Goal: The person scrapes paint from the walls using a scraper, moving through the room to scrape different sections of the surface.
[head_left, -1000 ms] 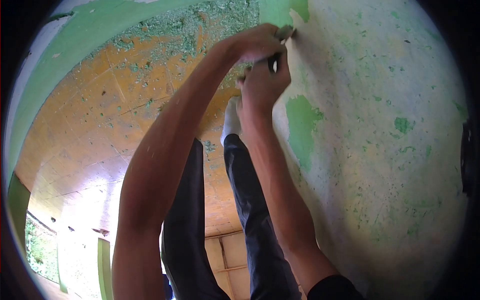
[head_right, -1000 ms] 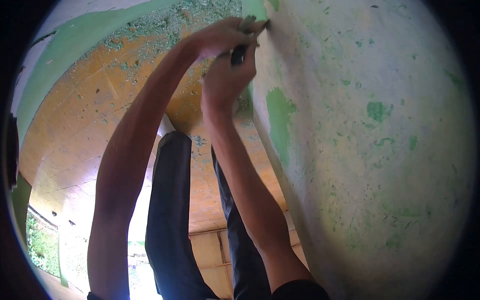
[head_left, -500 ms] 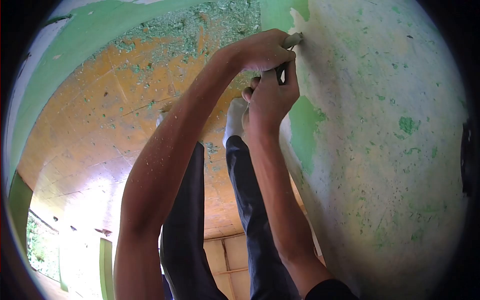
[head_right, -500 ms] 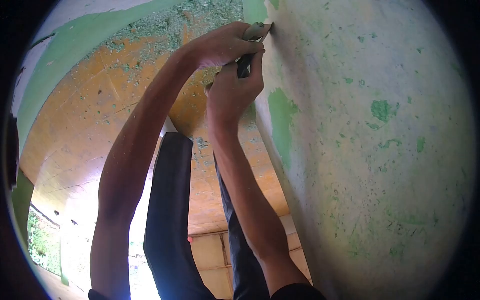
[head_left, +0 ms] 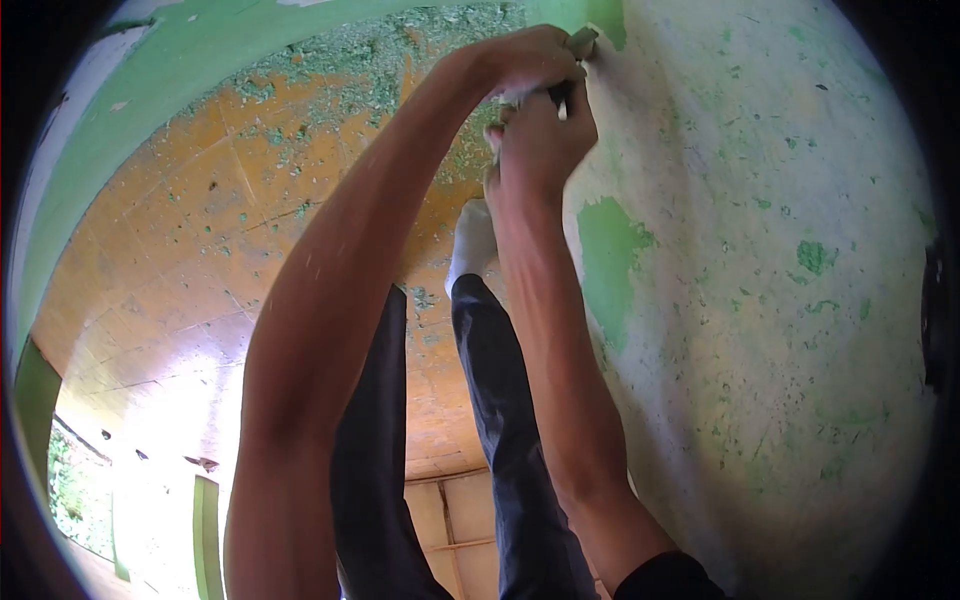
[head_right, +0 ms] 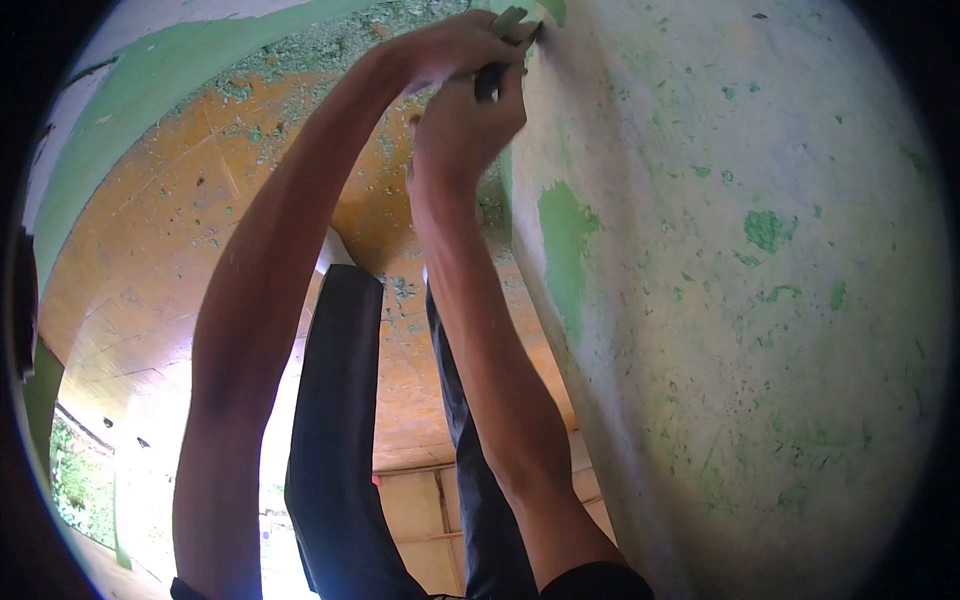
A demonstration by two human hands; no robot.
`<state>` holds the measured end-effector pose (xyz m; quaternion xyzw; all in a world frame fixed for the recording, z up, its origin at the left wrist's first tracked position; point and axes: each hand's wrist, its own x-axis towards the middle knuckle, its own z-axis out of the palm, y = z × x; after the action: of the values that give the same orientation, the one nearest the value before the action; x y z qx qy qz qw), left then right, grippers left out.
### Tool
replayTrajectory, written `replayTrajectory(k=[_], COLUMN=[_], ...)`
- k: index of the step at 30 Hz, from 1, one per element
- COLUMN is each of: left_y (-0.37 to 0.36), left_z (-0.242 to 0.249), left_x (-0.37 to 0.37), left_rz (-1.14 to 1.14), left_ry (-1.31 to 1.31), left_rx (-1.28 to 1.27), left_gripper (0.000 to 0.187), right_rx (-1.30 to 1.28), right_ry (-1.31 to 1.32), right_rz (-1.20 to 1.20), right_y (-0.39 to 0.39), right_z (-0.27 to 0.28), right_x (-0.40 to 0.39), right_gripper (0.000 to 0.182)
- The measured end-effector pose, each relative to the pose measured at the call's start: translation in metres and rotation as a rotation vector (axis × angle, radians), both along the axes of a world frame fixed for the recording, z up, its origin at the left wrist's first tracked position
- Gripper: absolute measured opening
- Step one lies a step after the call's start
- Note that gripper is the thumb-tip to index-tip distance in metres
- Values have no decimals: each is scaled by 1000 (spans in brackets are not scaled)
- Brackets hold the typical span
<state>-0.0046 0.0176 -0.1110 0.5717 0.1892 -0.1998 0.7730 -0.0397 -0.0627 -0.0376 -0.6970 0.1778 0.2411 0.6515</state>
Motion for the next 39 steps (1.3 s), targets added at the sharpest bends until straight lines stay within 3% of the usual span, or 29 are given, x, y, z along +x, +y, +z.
replayTrajectory(k=[1, 2, 4, 8, 11, 14, 18, 22, 26, 28, 31, 32, 35, 39], left_y=[-3, -10, -16, 10, -1, -1, 10, -13, 3, -1, -10, -12, 2, -12], left_z=[17, 36, 26, -7, 30, 25, -13, 14, -4, -2, 24, 30, -16, 23], left_x=[-8, -14, -13, 4, -11, -10, 5, -12, -2, -4, -13, -16, 1, -10], left_rz=[-17, -20, 49, 42, 35, 41, 78, 3, 136, -6, 45, 33, 94, 78], left_ry=[-164, -98, -105, -14, -61, -75, -52, -41, 27, -99, -114, -87, -6, -80], left_rx=[1, 165, 89, 49, -83, -11, -95, 1, -119, -32, -7, -7, 2, 56], left_gripper=[20, 20, 22, 23, 23, 23, 27, 27, 25, 25, 24, 24, 20, 21], right_rx=[-78, -71, -113, -22, -100, -65, 19, -95, -42, -57, -101, -108, -17, -63], right_ry=[43, 32, 134, -17, 42, 166, 69, 182, -13, 66, 218, 226, 28, 162], right_rz=[-41, -36, 0, 23, -17, -6, -15, 55, 32, -18, 9, 1, 49, -9], right_y=[-6, -8, -14, 5, -1, -2, 14, -18, 4, -4, -20, -18, 3, -11], right_z=[21, 32, 44, -10, 38, 44, 5, 50, -6, 20, 55, 43, -10, 46], right_x=[-6, -4, -2, 6, -5, 5, 8, 3, 6, 1, 1, 1, 7, 0], right_gripper=[39, 39, 40, 40, 41, 36, 34, 35, 42, 42, 39, 39, 37, 35])
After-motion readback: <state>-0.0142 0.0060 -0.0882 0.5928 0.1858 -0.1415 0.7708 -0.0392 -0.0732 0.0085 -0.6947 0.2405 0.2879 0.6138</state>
